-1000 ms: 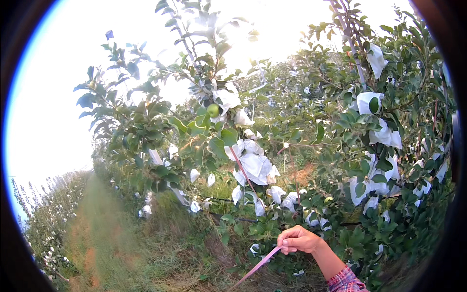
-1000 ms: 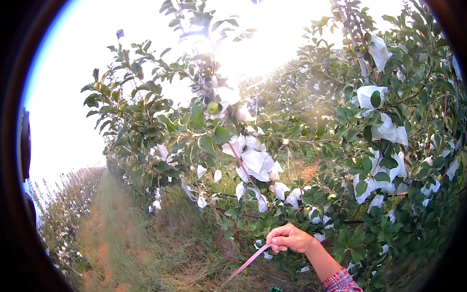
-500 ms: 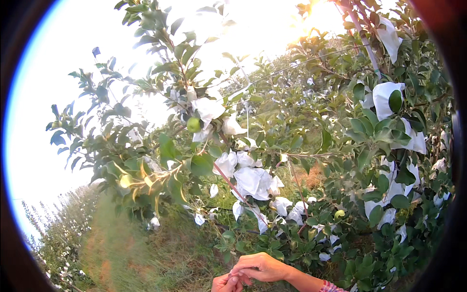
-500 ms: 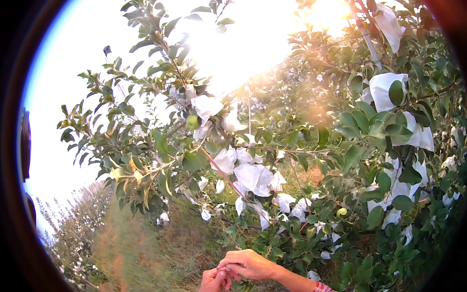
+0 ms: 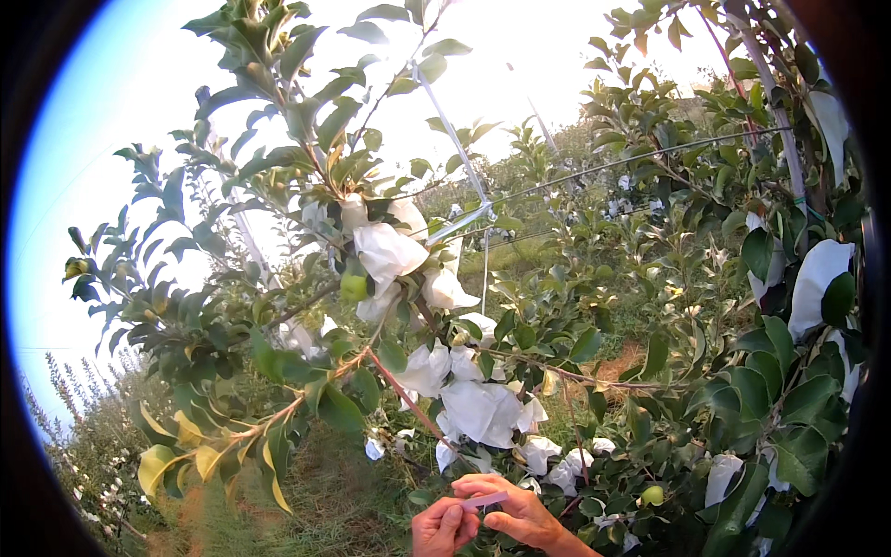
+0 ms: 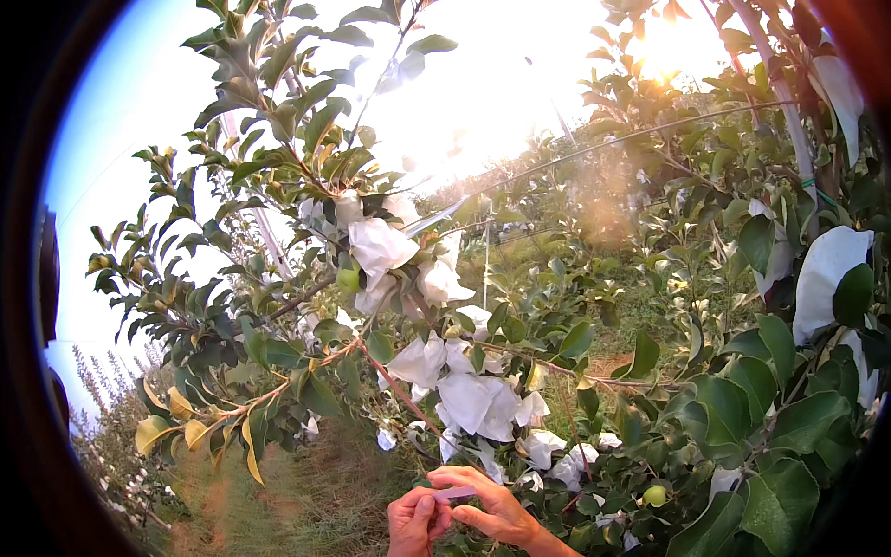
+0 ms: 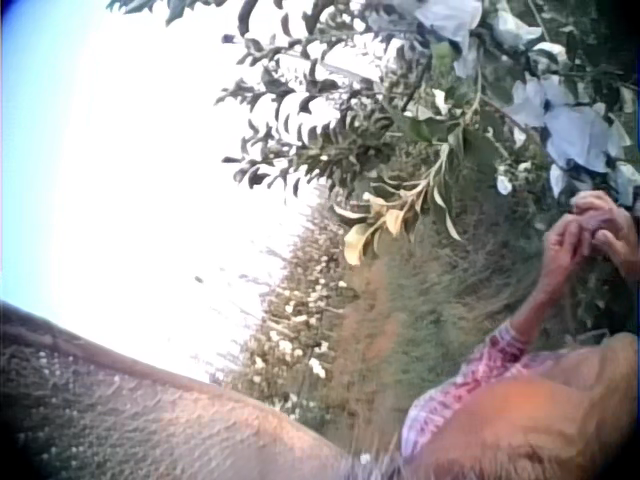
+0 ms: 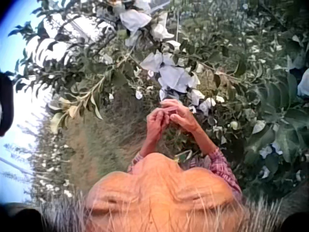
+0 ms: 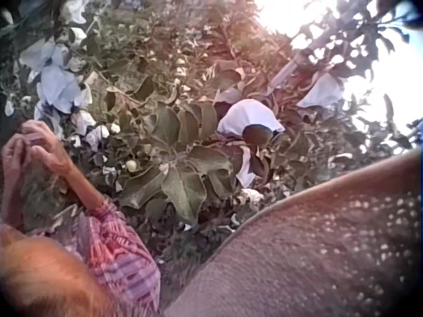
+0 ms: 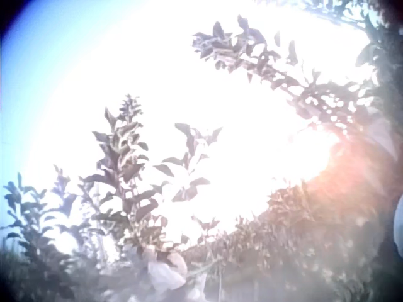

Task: The person ties tree branches to a support wire using pink ribbons. They reach into the tree, wrap the ribbon around the branch and wire, and secure it with a knot. The person repeats this process for several branches throughout the orchard.

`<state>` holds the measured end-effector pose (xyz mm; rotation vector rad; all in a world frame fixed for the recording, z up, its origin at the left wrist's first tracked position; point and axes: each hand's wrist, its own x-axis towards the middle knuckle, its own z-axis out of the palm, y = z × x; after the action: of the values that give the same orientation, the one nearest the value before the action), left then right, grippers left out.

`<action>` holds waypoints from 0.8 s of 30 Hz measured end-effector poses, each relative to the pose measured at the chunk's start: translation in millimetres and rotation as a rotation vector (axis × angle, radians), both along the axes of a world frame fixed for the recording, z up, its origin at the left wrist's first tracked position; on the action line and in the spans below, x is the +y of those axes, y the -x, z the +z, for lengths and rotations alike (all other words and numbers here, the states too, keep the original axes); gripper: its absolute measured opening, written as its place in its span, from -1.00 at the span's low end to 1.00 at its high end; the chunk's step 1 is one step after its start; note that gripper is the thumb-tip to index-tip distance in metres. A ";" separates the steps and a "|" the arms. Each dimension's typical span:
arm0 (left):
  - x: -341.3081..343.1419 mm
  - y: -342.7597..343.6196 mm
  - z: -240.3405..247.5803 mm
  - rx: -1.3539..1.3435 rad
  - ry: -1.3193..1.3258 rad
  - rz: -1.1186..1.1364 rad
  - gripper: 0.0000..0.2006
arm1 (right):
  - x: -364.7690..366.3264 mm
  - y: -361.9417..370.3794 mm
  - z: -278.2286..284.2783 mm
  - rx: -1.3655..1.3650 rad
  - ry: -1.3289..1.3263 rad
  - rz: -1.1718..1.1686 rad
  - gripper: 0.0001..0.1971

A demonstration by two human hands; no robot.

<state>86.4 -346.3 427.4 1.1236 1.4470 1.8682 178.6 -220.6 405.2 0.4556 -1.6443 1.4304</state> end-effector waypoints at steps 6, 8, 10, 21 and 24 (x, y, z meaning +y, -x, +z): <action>27.6 -1.3 20.8 0.171 0.012 -0.157 -0.82 | 7.8 -7.8 2.8 0.015 0.259 0.011 -0.81; 37.8 4.2 27.9 0.341 0.024 -0.296 -0.80 | 9.5 -13.3 10.3 0.127 0.344 0.037 -0.84; 58.6 9.6 54.4 0.751 -0.085 -0.352 -0.76 | 19.1 -13.8 15.9 0.270 0.388 -0.072 -0.82; 133.3 42.6 320.5 0.517 -0.832 -0.034 -0.64 | 46.8 -54.8 7.9 0.483 0.759 -0.038 -0.86; 134.5 74.2 381.5 0.562 -0.906 0.140 -0.47 | 49.6 -50.5 -11.3 0.390 0.847 0.025 -0.87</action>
<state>12.2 -211.8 808.9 2.1403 0.8961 2.5295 229.1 -171.1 393.8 0.2324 -0.6322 1.7623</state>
